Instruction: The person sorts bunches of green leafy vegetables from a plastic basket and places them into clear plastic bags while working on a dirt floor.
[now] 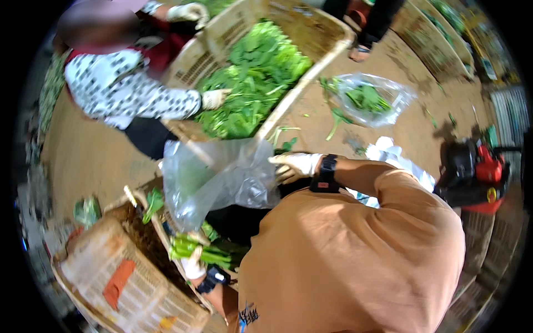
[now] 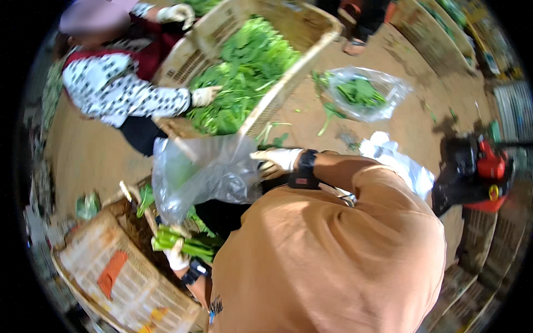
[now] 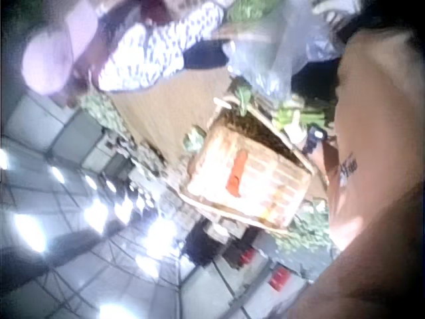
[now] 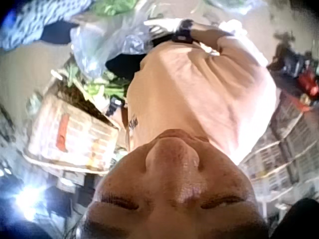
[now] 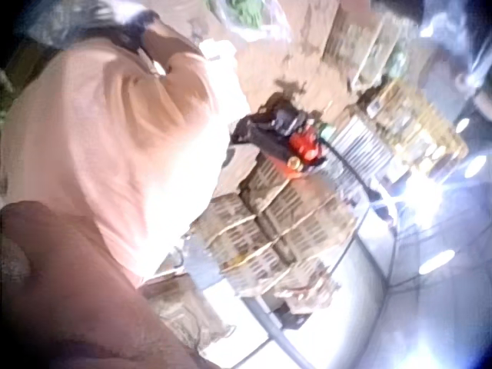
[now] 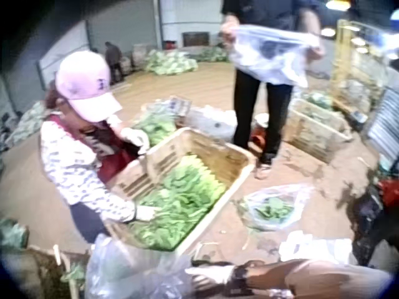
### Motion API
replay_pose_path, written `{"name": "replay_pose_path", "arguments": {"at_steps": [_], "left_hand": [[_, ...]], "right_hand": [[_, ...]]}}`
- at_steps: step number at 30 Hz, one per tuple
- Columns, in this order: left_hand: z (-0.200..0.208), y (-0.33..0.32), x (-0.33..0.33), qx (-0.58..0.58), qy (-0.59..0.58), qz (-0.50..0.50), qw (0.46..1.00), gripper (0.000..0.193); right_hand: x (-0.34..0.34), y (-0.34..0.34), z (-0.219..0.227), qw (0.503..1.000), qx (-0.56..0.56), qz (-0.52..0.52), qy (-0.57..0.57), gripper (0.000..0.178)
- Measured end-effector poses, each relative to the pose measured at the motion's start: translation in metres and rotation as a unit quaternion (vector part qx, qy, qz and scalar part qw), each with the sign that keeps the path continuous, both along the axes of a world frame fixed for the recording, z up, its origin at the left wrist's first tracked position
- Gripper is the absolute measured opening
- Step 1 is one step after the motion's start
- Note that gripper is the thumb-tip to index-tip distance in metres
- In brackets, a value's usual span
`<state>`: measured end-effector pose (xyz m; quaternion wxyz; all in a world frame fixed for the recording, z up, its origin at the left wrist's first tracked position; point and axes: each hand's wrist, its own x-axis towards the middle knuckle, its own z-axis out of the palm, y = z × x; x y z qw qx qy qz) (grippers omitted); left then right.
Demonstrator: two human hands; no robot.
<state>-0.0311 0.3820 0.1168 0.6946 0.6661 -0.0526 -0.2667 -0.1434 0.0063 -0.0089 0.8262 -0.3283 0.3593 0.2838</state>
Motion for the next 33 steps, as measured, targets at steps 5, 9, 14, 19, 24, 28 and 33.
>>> {"name": "replay_pose_path", "arguments": {"at_steps": [5,9,14,19,24,28,33], "left_hand": [[0.007,-0.007,-0.003,-0.022,-0.026,-0.109,0.993,0.043],[0.002,0.009,0.011,0.018,-0.04,-0.195,0.98,0.043],[0.005,-0.01,0.014,0.006,-0.016,-0.189,0.982,0.041],[-0.004,-0.022,0.019,-0.005,-0.007,-0.193,0.981,0.035],[0.005,-0.025,0.012,0.001,-0.009,-0.2,0.98,0.031],[-0.005,-0.007,0.012,-0.012,0.012,-0.228,0.973,0.032],[-0.006,0.016,-0.001,0.021,0.046,-0.179,0.982,0.035]], "right_hand": [[-0.012,-0.006,0.011,0.965,0.134,-0.129,-0.185,0.015],[-0.002,-0.06,0.047,0.896,-0.008,-0.274,-0.348,0.018],[-0.021,-0.082,0.054,0.927,-0.078,-0.078,-0.358,0.024],[-0.001,-0.088,0.054,0.927,-0.081,-0.171,-0.323,0.034],[0.007,-0.079,0.026,0.967,-0.204,0.015,-0.155,0.075],[0.021,-0.067,-0.027,0.951,-0.267,0.025,-0.155,0.078],[0.043,-0.04,-0.008,0.941,-0.125,0.024,-0.314,0.029]]}}
